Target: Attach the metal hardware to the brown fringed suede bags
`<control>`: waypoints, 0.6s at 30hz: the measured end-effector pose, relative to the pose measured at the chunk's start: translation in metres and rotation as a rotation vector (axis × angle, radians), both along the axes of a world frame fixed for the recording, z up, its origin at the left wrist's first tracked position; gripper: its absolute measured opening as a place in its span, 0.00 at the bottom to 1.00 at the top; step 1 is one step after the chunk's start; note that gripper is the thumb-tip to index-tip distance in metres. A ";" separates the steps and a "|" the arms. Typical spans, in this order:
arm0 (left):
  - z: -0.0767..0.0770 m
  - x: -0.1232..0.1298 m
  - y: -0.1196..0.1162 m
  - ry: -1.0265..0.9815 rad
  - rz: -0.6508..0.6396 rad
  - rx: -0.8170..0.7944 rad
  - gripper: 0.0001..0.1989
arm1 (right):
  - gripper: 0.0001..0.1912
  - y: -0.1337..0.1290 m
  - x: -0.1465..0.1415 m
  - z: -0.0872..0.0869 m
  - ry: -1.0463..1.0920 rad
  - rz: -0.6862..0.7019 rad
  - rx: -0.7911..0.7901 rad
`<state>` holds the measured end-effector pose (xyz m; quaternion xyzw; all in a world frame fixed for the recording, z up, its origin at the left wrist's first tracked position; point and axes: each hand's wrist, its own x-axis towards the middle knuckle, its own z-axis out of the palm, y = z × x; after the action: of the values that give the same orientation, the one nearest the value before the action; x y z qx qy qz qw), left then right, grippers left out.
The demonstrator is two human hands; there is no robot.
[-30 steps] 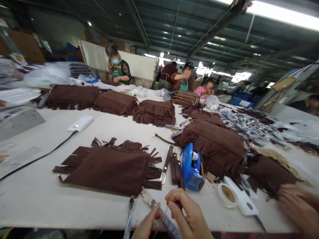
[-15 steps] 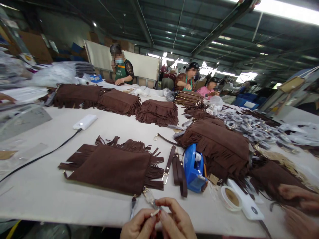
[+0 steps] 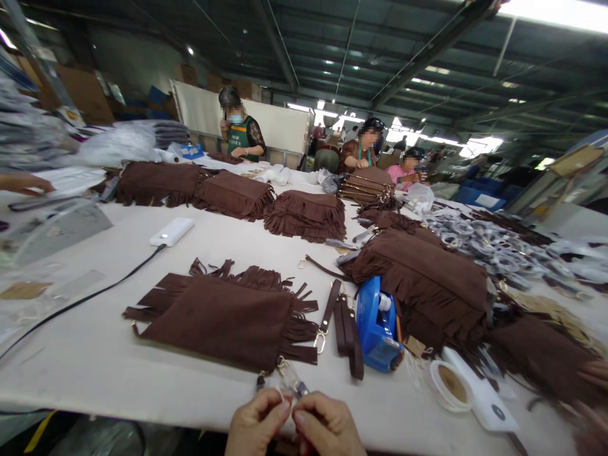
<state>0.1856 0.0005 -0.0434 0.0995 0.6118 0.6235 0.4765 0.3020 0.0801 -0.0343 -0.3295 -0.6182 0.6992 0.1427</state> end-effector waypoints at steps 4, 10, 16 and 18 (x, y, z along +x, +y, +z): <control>-0.012 0.004 0.006 -0.053 0.126 -0.055 0.35 | 0.21 0.018 0.005 0.001 -0.045 -0.218 0.248; 0.007 0.015 0.026 -0.252 0.367 -0.067 0.16 | 0.17 0.020 0.005 -0.031 -0.173 -0.239 0.564; 0.021 0.013 0.043 -0.455 0.343 -0.101 0.03 | 0.20 -0.011 -0.010 -0.055 -0.156 -0.284 0.514; 0.016 0.012 0.046 -0.455 0.354 -0.121 0.03 | 0.22 -0.016 -0.013 -0.054 -0.119 -0.269 0.451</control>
<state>0.1971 0.0462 -0.0273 -0.1796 0.5330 0.6657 0.4904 0.2894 0.0645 -0.0885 -0.4090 -0.7165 0.4978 0.2676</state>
